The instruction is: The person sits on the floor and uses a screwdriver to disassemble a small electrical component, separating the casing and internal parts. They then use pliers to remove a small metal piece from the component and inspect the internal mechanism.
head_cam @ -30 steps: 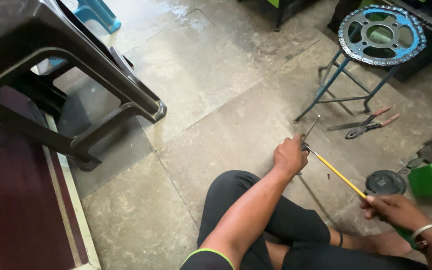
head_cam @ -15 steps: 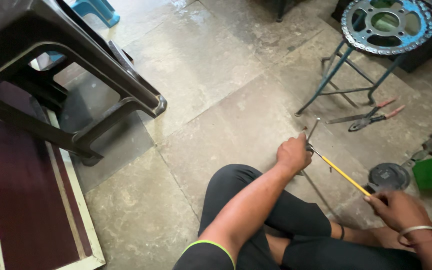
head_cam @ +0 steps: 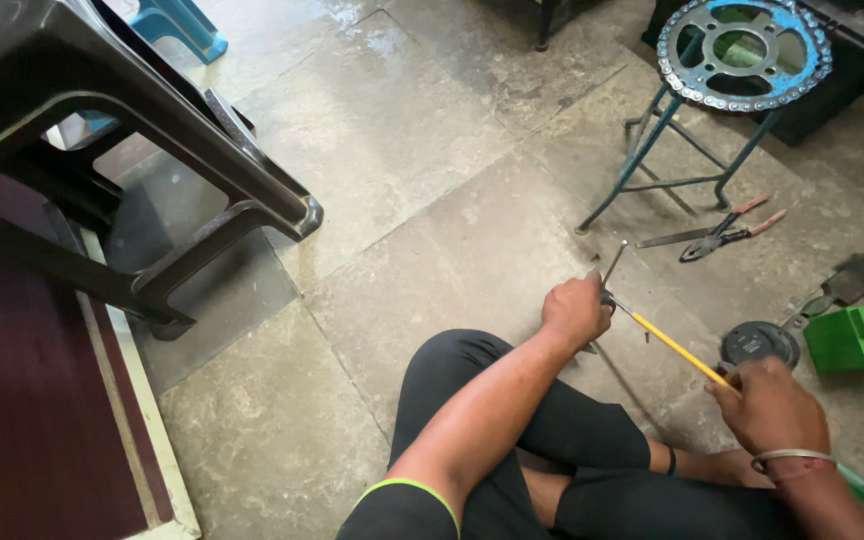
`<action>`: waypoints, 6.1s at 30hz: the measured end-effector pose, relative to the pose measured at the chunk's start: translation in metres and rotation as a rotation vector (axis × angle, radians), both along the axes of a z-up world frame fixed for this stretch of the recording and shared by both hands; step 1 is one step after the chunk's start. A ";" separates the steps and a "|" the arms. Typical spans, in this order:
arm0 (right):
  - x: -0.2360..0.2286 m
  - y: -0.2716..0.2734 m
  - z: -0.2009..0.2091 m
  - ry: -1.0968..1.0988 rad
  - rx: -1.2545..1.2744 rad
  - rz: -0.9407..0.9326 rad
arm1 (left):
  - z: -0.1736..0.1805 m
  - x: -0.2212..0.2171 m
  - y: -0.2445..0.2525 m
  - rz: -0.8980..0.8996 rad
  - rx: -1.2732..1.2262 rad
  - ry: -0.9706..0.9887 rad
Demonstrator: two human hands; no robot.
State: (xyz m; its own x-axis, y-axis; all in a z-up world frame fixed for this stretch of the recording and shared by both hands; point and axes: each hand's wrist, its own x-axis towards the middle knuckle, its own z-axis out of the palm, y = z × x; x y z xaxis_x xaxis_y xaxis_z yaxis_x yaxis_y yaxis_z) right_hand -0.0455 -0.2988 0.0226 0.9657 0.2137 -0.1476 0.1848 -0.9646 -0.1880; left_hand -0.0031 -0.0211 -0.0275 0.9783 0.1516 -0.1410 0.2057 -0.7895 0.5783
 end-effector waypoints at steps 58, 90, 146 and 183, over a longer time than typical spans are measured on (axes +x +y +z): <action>0.013 0.004 -0.020 -0.122 0.073 0.040 | -0.005 -0.006 -0.007 -0.045 -0.021 -0.042; -0.006 0.031 0.010 -0.069 -0.047 0.022 | -0.014 -0.008 -0.016 -0.059 -0.015 0.023; 0.055 0.082 -0.079 0.016 0.648 0.018 | -0.007 0.009 0.005 0.053 -0.141 0.133; 0.080 0.114 -0.088 -0.344 0.821 0.273 | -0.021 0.032 0.011 0.282 -0.845 -0.073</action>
State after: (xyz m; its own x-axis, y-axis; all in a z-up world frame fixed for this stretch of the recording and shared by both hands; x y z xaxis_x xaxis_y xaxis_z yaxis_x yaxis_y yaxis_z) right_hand 0.0347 -0.1852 -0.0658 0.8291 0.3510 0.4353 0.5580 -0.4682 -0.6852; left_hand 0.0286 -0.0105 -0.0485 0.9312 0.2618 -0.2538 0.2678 -0.0189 0.9633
